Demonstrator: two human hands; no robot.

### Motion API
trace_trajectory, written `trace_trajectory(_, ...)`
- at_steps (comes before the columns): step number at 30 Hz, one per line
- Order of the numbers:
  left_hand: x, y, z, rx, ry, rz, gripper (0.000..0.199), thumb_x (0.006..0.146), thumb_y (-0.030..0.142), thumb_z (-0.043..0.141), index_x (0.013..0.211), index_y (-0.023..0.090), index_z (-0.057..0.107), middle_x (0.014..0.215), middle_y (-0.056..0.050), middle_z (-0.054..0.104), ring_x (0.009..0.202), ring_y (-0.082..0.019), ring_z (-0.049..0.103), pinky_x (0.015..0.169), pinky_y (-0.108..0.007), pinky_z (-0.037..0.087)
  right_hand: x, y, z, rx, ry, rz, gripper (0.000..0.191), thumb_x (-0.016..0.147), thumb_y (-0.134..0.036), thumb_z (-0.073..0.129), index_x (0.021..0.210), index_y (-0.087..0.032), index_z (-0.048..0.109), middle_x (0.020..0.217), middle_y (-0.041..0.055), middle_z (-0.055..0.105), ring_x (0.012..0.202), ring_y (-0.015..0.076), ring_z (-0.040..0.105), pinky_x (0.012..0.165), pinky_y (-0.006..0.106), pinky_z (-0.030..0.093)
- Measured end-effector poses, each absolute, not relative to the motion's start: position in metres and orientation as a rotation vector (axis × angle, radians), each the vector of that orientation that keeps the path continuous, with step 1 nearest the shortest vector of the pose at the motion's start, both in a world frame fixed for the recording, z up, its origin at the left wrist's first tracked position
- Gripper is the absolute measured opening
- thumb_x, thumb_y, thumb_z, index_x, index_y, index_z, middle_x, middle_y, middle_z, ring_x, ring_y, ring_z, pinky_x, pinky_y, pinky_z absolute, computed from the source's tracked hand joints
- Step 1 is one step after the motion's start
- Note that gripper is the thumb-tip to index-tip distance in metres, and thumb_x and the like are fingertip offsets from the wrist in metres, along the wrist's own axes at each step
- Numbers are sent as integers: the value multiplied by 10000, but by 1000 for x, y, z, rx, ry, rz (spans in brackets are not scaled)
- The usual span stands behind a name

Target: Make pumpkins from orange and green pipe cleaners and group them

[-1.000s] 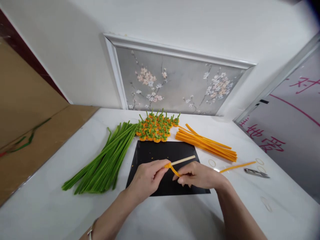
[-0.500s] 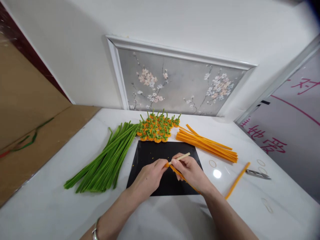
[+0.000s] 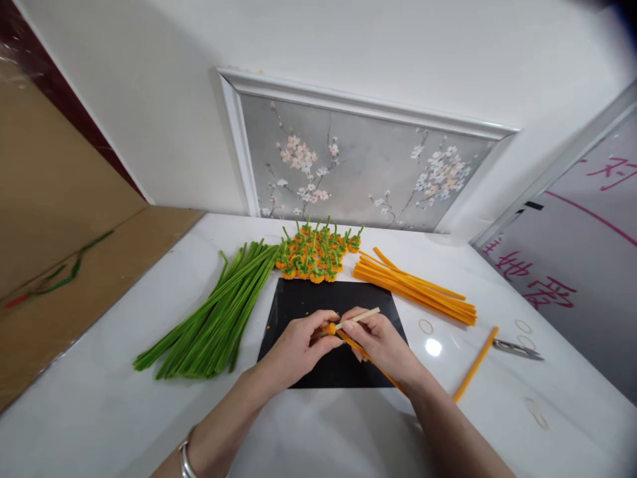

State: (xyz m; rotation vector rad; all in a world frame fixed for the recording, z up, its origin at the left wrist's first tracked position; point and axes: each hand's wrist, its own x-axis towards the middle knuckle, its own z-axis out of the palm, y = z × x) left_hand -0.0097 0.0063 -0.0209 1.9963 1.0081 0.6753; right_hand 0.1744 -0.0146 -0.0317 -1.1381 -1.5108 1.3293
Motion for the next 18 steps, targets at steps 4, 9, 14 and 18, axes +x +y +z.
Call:
trace_trajectory(4,-11,8,-20,2018,1007,704,161,875,233,510,900,171,656,762,7,666,695,-132,591,632,-219,441,176,-15,-31,-1157,-1565,1311,369,899,-526,478,883,-165,551,639,-42,483,463,77,457,435,207,367)
trace_trajectory(9,-15,14,-28,2082,1108,845,184,875,213,534,990,183,675,877,-16,716,756,-147,642,687,-236,475,183,-22,-19,-1347,-2031,1120,122,896,-282,520,836,-191,576,674,-36,568,543,86,497,531,208,370)
trace_trajectory(14,-19,15,-34,2238,1112,795,210,914,206,500,1018,205,682,916,-26,722,818,-163,663,733,-250,485,182,-34,-1,-1469,-2366,640,197,923,-208,485,745,-194,569,727,0,613,683,143,575,624,242,370)
trace_trajectory(18,-18,12,-33,2375,1138,708,236,917,187,488,1055,212,678,903,-34,725,813,-182,671,718,-264,492,179,-36,8,-1477,-2395,389,236,972,-245,427,886,-205,643,840,37,643,732,159,603,629,247,383)
